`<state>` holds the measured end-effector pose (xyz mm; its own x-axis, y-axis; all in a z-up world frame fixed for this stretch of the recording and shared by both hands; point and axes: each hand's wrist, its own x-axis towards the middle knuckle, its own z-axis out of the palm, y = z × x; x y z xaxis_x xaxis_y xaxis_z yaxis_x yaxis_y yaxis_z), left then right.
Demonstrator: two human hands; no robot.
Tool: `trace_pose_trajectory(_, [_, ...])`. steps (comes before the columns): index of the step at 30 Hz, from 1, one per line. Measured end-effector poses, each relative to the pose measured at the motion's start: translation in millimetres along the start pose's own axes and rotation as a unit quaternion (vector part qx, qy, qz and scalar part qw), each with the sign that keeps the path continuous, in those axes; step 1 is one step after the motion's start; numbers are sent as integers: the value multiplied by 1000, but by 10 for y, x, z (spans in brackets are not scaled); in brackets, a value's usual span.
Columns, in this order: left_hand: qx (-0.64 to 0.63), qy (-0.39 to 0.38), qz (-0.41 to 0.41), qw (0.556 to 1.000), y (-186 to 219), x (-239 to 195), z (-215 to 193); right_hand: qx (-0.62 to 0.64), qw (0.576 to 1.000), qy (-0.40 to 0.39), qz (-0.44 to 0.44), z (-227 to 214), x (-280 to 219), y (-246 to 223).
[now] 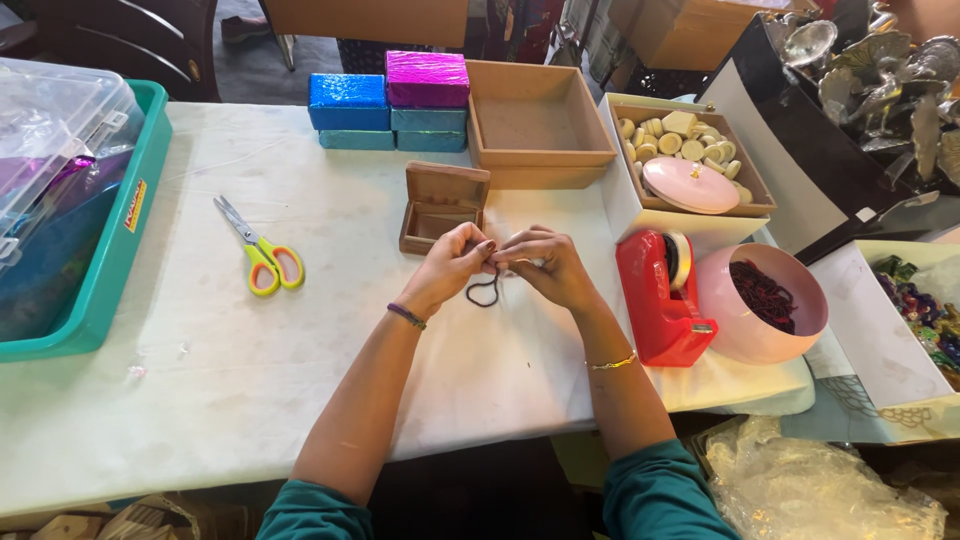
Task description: The person wipes a small wooden box with a white cloth, cleaning the exterior and interior surfaces. They then open the box and place a dark string inside it.
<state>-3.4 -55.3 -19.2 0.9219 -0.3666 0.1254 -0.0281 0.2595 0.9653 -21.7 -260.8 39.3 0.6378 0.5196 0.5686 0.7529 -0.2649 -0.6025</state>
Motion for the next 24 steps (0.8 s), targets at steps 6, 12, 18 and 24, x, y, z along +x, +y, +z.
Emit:
trace_pose_trajectory(6, [-27,-17,17,999,-220,128,-65,111,981,61,148,154,-65,192])
trace_pose_trajectory(12, [57,-18,100,993,260,-107,126,290,929,67,221,182,26,60])
trace_pose_trajectory(18, [-23,-71,92,993,182,-34,20,291,931,53,214,136,-15,140])
trace_pose_trajectory(24, [-41,-77,59,994,286,-86,21,289,933,34,209,177,-57,257])
